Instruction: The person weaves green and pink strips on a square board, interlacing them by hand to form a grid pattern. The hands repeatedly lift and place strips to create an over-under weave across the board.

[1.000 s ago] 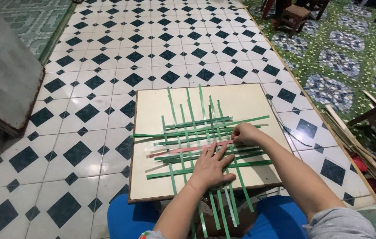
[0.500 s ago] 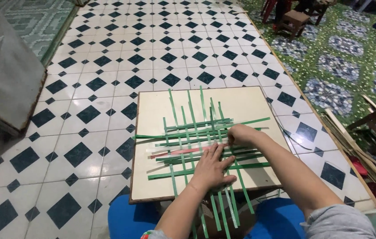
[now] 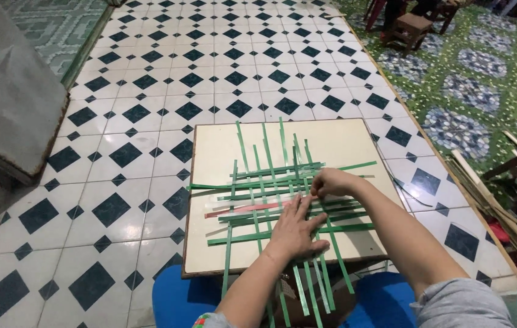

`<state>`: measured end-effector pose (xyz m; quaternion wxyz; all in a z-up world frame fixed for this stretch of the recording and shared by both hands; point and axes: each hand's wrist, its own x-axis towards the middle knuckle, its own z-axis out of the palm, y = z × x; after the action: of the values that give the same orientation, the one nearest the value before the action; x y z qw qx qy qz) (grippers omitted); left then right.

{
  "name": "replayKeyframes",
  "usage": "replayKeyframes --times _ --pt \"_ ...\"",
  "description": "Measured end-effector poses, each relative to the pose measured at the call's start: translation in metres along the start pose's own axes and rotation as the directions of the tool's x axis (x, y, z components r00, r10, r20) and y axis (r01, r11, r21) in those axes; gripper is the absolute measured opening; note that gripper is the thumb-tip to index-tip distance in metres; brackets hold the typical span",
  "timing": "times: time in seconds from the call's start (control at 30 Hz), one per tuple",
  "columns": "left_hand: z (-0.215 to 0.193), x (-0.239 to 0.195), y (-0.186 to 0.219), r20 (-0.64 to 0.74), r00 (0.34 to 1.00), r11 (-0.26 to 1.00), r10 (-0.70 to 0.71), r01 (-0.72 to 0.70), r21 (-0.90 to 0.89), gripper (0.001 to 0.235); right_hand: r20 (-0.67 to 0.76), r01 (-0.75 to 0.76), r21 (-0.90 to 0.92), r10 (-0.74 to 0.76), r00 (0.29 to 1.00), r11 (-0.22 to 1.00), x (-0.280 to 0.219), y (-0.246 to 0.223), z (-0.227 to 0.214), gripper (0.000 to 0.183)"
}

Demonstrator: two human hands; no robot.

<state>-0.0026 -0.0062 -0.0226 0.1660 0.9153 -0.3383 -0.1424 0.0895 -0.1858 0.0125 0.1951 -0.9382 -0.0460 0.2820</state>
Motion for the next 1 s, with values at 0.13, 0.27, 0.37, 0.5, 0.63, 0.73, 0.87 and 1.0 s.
replayKeyframes --times 0.13,0.27,0.37,0.5,0.63,0.73,0.87,1.0 --pt "-0.002 0.001 -0.005 -0.01 1.0 0.99 -0.001 -0.001 -0.141 0.079 -0.064 -0.023 0.075 0.028 0.998 0.997 -0.007 0.001 0.012 0.019" --pt "0.015 0.029 -0.023 -0.142 0.99 0.981 -0.001 -0.027 -0.194 0.073 -0.264 -0.008 0.021 0.013 0.964 1.0 -0.026 0.0 0.021 0.025" --pt "0.03 0.062 -0.042 -0.261 0.965 0.992 -0.023 -0.009 -0.123 0.047 -0.493 -0.058 0.025 0.063 0.868 0.998 -0.048 0.019 0.065 0.027" --pt "0.01 0.086 -0.042 -0.227 0.967 0.985 -0.12 0.087 -0.15 0.034 -0.771 0.085 -0.184 -0.197 0.605 0.979 -0.044 0.065 0.15 0.033" --pt "0.024 0.122 -0.05 -0.091 0.97 0.958 -0.224 0.202 -0.202 0.045 -0.698 -0.078 -0.194 -0.081 0.711 0.978 -0.056 0.047 0.177 0.045" --pt "0.006 0.118 -0.036 -0.055 0.94 0.917 -0.337 0.314 -0.244 0.041 -0.672 -0.086 -0.151 -0.038 0.74 0.985 -0.06 0.042 0.176 0.046" --pt "-0.045 0.082 -0.001 0.038 0.93 0.885 -0.367 0.361 -0.295 0.032 -0.708 -0.111 -0.241 -0.097 0.7 0.964 -0.064 0.034 0.172 0.045" --pt "-0.005 0.119 -0.033 0.01 0.931 0.884 -0.364 0.349 -0.311 0.019 -0.692 -0.094 -0.276 -0.13 0.71 0.957 -0.058 0.037 0.177 0.041"
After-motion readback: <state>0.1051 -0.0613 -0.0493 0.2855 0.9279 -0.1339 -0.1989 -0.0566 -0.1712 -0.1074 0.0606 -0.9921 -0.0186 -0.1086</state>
